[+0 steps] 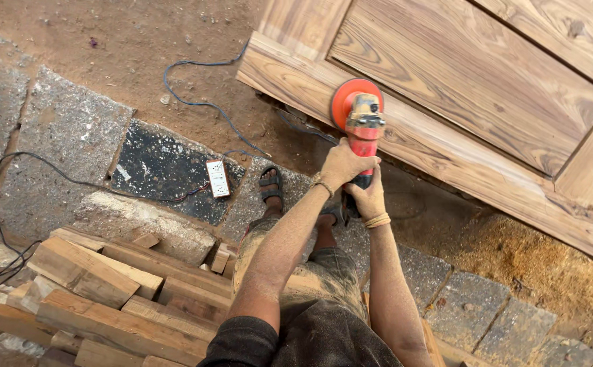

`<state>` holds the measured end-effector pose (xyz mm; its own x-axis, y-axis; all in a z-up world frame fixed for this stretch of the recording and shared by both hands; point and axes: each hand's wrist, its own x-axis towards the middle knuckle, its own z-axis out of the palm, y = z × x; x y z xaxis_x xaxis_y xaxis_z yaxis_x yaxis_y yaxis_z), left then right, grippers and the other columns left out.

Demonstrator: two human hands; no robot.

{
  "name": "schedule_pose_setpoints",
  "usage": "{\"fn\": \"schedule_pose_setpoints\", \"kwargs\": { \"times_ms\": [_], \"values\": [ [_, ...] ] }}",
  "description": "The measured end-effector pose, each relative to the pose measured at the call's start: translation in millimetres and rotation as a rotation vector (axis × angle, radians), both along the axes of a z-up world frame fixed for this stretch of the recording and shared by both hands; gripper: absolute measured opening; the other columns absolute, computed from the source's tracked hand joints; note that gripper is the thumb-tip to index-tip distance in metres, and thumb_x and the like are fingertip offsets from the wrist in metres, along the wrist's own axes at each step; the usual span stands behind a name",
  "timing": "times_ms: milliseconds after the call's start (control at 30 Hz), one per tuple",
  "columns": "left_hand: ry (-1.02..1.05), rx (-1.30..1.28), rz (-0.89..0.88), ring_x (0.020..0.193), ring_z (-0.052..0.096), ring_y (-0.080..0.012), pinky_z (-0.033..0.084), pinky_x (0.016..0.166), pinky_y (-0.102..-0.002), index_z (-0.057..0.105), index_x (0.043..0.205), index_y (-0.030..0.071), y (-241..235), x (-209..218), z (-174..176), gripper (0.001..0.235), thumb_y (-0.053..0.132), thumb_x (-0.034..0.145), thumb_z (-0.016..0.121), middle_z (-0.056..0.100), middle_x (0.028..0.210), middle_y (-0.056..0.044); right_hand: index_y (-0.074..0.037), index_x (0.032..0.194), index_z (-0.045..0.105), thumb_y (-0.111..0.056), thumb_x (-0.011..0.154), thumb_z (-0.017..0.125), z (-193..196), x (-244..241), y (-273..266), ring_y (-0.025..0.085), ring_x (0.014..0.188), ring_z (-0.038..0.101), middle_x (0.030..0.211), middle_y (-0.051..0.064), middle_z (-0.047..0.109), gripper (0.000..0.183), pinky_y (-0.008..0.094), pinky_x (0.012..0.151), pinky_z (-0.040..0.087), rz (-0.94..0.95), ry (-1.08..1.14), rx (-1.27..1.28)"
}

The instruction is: The person uses a handheld angle grinder with a sanding disc to smooth the surface of a large wooden door lying on the ground. The person moves the tool along the door's frame and panels, generating sawdust.

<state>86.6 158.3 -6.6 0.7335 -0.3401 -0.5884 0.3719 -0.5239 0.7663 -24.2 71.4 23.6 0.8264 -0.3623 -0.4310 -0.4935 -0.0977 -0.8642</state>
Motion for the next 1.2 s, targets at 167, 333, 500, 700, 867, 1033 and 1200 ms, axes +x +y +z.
{"fn": "schedule_pose_setpoints", "kwargs": {
  "times_ms": [167,333,500,700,867,1033,1200],
  "values": [
    [-0.012,-0.016,0.212,0.102,0.076,-0.0328,0.06,0.09,-0.039,0.061,0.122,-0.003,93.3,65.0,-12.9,0.091,0.062,0.063,0.083,0.075,0.108,-0.025,-0.005,0.155,0.035,-0.034,0.066,0.084,-16.5,80.8,64.5,0.022,0.096,0.072,0.113,0.016,0.072,0.106,0.036,0.086,0.059,0.19,0.119,-0.109],
    [-0.097,-0.227,0.512,0.096,0.077,-0.0258,0.061,0.083,-0.037,0.062,0.118,-0.004,155.9,109.1,-18.2,0.07,0.041,0.07,0.085,0.077,0.107,-0.02,-0.011,0.161,0.032,-0.041,0.067,0.086,-29.5,152.6,109.1,0.033,0.1,0.074,0.111,0.025,0.073,0.113,0.04,0.09,0.058,0.411,0.08,-0.259],
    [0.038,-0.095,0.404,0.096,0.077,-0.0277,0.061,0.084,-0.038,0.068,0.114,-0.003,157.2,109.0,-10.6,0.07,0.049,0.07,0.082,0.077,0.105,-0.02,-0.014,0.161,0.031,-0.041,0.064,0.081,-5.1,150.0,115.7,0.031,0.094,0.077,0.108,0.022,0.075,0.112,0.039,0.085,0.061,0.369,0.189,-0.176],
    [0.001,-0.086,0.248,0.103,0.075,-0.0364,0.06,0.089,-0.041,0.059,0.127,-0.002,87.0,44.2,1.7,0.088,0.057,0.065,0.08,0.074,0.109,-0.025,-0.01,0.156,0.034,-0.039,0.064,0.086,11.9,73.2,59.2,0.03,0.105,0.073,0.115,0.021,0.072,0.11,0.039,0.092,0.056,0.238,0.205,-0.271],
    [0.013,-0.051,0.093,0.105,0.074,-0.0373,0.061,0.087,-0.041,0.057,0.125,-0.006,73.0,22.4,-11.3,0.097,0.065,0.064,0.084,0.073,0.111,-0.026,-0.002,0.147,0.042,-0.039,0.066,0.084,12.9,43.3,56.0,0.024,0.107,0.072,0.123,0.017,0.071,0.099,0.036,0.09,0.057,0.156,0.216,-0.202],
    [-0.002,-0.072,0.183,0.102,0.077,-0.0333,0.061,0.088,-0.039,0.06,0.124,-0.003,120.2,65.0,-24.4,0.093,0.063,0.063,0.082,0.075,0.11,-0.023,-0.003,0.151,0.04,-0.038,0.067,0.085,-1.5,90.2,95.2,0.025,0.107,0.072,0.122,0.018,0.071,0.102,0.037,0.092,0.056,0.22,0.111,-0.183],
    [-0.108,-0.098,0.297,0.103,0.075,-0.0339,0.059,0.089,-0.041,0.062,0.123,-0.004,153.6,106.9,-24.4,0.089,0.06,0.065,0.085,0.075,0.11,-0.023,-0.005,0.159,0.031,-0.039,0.067,0.083,-19.2,134.5,115.5,0.026,0.104,0.073,0.118,0.018,0.071,0.111,0.037,0.09,0.057,0.289,0.121,-0.232]
  ]
}}
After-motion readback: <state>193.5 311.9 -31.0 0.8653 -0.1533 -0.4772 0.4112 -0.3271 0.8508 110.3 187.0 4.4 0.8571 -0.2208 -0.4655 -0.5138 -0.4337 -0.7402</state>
